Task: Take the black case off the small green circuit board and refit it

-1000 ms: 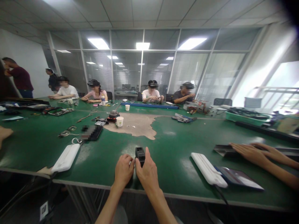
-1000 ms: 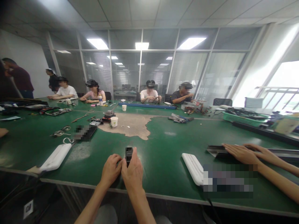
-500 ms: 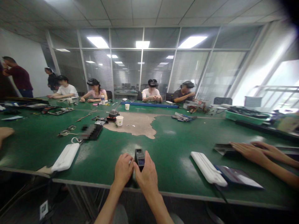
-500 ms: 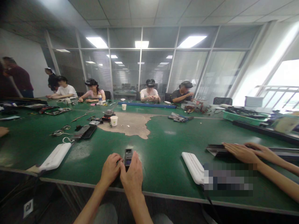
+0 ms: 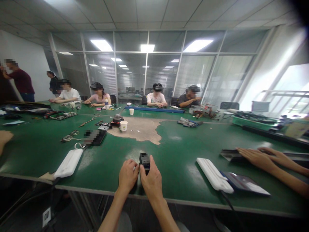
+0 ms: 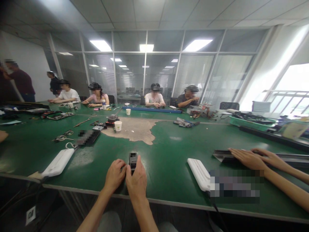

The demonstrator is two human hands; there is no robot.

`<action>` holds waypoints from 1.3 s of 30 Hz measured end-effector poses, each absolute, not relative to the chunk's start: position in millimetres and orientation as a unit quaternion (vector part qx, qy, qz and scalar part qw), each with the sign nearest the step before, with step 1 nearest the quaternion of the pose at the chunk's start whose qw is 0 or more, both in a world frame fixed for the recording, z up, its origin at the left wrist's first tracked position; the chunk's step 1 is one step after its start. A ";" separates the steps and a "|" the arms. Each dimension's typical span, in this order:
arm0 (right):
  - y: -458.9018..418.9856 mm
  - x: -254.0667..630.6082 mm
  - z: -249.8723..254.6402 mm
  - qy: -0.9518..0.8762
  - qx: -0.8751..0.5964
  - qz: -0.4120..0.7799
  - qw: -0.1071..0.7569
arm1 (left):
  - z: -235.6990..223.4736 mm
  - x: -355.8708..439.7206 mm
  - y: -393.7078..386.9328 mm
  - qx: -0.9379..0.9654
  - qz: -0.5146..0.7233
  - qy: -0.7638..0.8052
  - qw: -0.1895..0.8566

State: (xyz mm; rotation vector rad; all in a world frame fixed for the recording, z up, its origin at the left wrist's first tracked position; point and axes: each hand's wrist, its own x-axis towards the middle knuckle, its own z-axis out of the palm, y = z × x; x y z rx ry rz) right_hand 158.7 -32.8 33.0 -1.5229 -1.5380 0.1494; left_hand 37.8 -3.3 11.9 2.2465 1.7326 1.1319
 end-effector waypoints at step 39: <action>-22.2 226.9 2.1 -0.624 -0.625 -0.011 0.469 | 12.2 38.2 -1.9 0.740 0.367 0.562 0.044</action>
